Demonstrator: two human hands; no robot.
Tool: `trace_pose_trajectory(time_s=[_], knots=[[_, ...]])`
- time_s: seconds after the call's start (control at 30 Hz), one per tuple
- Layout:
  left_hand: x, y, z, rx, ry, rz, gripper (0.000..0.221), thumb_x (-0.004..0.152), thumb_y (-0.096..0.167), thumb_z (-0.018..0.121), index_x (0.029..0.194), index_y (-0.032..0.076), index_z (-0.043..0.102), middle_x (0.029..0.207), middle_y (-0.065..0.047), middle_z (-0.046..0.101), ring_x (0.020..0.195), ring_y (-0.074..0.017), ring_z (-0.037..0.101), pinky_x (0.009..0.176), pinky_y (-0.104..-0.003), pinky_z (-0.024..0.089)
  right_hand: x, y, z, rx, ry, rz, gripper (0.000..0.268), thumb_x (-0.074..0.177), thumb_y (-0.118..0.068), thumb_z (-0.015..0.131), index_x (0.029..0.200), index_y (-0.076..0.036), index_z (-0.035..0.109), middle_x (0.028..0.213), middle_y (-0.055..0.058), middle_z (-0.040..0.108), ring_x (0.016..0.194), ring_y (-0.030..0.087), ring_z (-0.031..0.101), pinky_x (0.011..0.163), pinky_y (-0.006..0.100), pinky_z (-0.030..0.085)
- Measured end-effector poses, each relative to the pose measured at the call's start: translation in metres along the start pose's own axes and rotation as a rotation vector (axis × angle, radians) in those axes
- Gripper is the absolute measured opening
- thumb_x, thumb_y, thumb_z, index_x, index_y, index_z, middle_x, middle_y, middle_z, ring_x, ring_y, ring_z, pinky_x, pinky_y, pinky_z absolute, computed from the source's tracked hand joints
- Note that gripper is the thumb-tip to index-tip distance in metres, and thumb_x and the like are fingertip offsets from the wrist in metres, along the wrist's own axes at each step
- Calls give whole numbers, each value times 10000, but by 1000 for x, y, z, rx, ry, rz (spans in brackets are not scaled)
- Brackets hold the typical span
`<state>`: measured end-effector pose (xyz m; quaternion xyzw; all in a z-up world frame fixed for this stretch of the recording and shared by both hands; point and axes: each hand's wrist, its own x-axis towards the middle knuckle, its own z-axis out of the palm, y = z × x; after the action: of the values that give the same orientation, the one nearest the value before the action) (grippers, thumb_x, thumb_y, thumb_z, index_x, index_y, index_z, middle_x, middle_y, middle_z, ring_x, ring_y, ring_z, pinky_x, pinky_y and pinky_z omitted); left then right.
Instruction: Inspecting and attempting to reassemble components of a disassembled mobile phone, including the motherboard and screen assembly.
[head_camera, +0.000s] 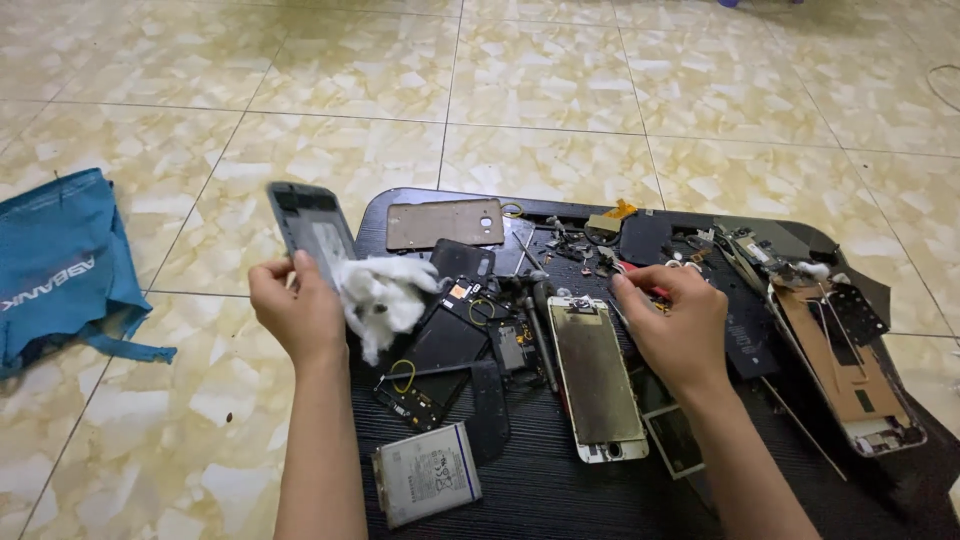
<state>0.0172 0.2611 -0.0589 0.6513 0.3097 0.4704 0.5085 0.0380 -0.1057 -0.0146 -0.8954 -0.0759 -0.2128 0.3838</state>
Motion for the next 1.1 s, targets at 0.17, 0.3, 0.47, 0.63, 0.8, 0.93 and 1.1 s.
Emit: trace_pose_trajectory(time_s=[0.17, 0.3, 0.47, 0.63, 0.8, 0.93, 1.1], knots=[[1, 33, -6, -105, 70, 149, 141, 1025, 31, 629, 1001, -32, 505, 1035, -284, 656, 1001, -292, 692, 846, -363, 563, -4, 2, -10, -22, 22, 27, 93, 888, -258, 836, 918, -169, 837, 797, 97, 758, 945, 337, 726, 808, 422, 564], [8, 51, -13, -214, 82, 141, 117, 1061, 80, 630, 1029, 37, 526, 990, -162, 629, 899, -161, 658, 804, -296, 557, -6, 2, -18, -43, 23, 95, 116, 897, -261, 833, 958, -163, 844, 793, 144, 739, 822, 366, 717, 756, 421, 556], [-23, 89, -4, -461, 16, -171, 158, 1017, 159, 660, 1024, 61, 537, 941, -24, 544, 876, -98, 550, 794, -226, 490, -9, 9, -27, -37, 29, 126, 129, 909, -254, 824, 978, -146, 840, 787, 151, 733, 789, 367, 712, 735, 418, 544], [-44, 83, 10, -550, -17, -381, 179, 974, 164, 685, 1014, 34, 570, 864, -14, 511, 798, -115, 533, 733, -216, 452, -9, 4, -12, -54, 33, 97, 124, 878, -284, 838, 929, -171, 841, 768, 141, 732, 818, 375, 713, 730, 442, 539], [-41, 64, 11, -568, -70, -492, 179, 992, 181, 686, 1018, 33, 588, 842, -59, 555, 808, -170, 622, 746, -279, 534, -9, -42, 30, 271, -242, -222, 121, 830, -185, 776, 935, -152, 827, 867, 90, 804, 933, 336, 723, 855, 419, 550], [-39, 59, 5, -561, -69, -509, 170, 994, 174, 681, 1021, 34, 589, 844, -65, 567, 817, -178, 645, 748, -290, 554, -2, -54, 27, 271, -265, -303, 84, 830, -135, 782, 904, -135, 823, 831, 71, 802, 873, 283, 724, 838, 396, 542], [-34, 41, -2, -592, -165, -562, 182, 993, 168, 680, 983, 13, 586, 805, -76, 550, 797, -213, 662, 747, -305, 576, -10, 10, 34, 90, -210, -155, 91, 793, -254, 819, 842, -177, 822, 805, 37, 788, 914, 294, 706, 878, 401, 532]])
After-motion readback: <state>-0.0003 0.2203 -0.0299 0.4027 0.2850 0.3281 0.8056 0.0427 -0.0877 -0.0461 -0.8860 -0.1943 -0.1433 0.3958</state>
